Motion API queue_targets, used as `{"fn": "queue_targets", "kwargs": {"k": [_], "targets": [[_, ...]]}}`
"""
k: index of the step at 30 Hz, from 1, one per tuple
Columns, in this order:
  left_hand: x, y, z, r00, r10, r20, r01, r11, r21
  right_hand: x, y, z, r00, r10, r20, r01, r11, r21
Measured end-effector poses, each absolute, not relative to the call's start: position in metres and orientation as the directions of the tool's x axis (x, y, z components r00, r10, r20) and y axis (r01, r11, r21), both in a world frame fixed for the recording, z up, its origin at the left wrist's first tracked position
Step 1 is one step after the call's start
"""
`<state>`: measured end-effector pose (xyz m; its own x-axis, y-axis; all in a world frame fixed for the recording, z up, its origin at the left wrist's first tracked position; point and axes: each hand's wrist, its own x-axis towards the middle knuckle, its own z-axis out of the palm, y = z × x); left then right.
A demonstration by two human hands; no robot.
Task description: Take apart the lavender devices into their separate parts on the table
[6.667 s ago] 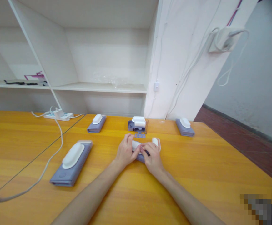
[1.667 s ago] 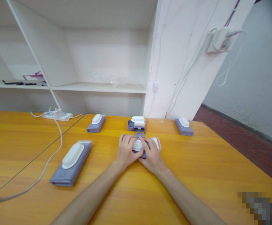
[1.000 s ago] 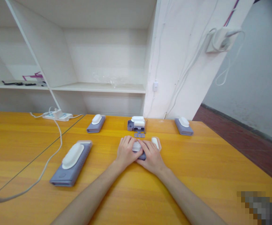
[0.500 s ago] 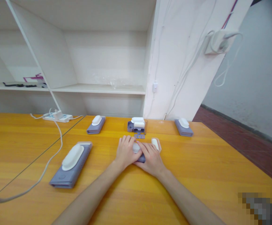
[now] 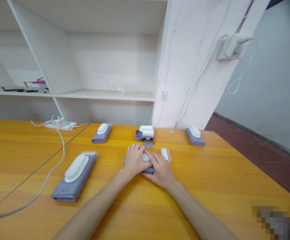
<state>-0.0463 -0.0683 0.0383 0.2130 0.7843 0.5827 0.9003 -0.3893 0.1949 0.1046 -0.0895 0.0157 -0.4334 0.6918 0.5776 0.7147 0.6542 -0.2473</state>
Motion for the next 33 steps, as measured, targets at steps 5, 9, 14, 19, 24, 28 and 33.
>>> {"fn": "queue_targets", "kwargs": {"k": [5, 9, 14, 19, 24, 28, 33], "targets": [[-0.045, -0.065, 0.044, 0.227, 0.823, 0.52, 0.907, -0.374, 0.196, 0.105, -0.088, 0.015, -0.431, 0.696, 0.574, 0.7, 0.659, -0.274], [-0.046, -0.061, 0.05, 0.292, 0.82, 0.492, 0.901, -0.408, 0.145, 0.104, -0.087, 0.015, -0.422, 0.691, 0.587, 0.685, 0.667, -0.293], [-0.049, -0.056, 0.054, 0.353, 0.807, 0.473, 0.882, -0.455, 0.119, 0.105, -0.086, 0.016, -0.418, 0.711, 0.565, 0.665, 0.663, -0.342], [-0.052, -0.049, 0.055, 0.432, 0.794, 0.427, 0.842, -0.524, 0.124, 0.109, -0.085, 0.016, -0.442, 0.709, 0.549, 0.63, 0.681, -0.373], [-0.05, -0.048, 0.057, 0.416, 0.81, 0.415, 0.848, -0.51, 0.147, 0.109, -0.086, 0.015, -0.448, 0.711, 0.542, 0.614, 0.685, -0.391], [-0.05, -0.048, 0.062, 0.423, 0.799, 0.428, 0.838, -0.524, 0.152, 0.106, -0.086, 0.011, -0.393, 0.736, 0.552, 0.633, 0.651, -0.418], [-0.048, -0.047, 0.068, 0.378, 0.802, 0.461, 0.841, -0.507, 0.192, 0.104, -0.084, 0.008, -0.326, 0.735, 0.595, 0.669, 0.624, -0.404]]}}
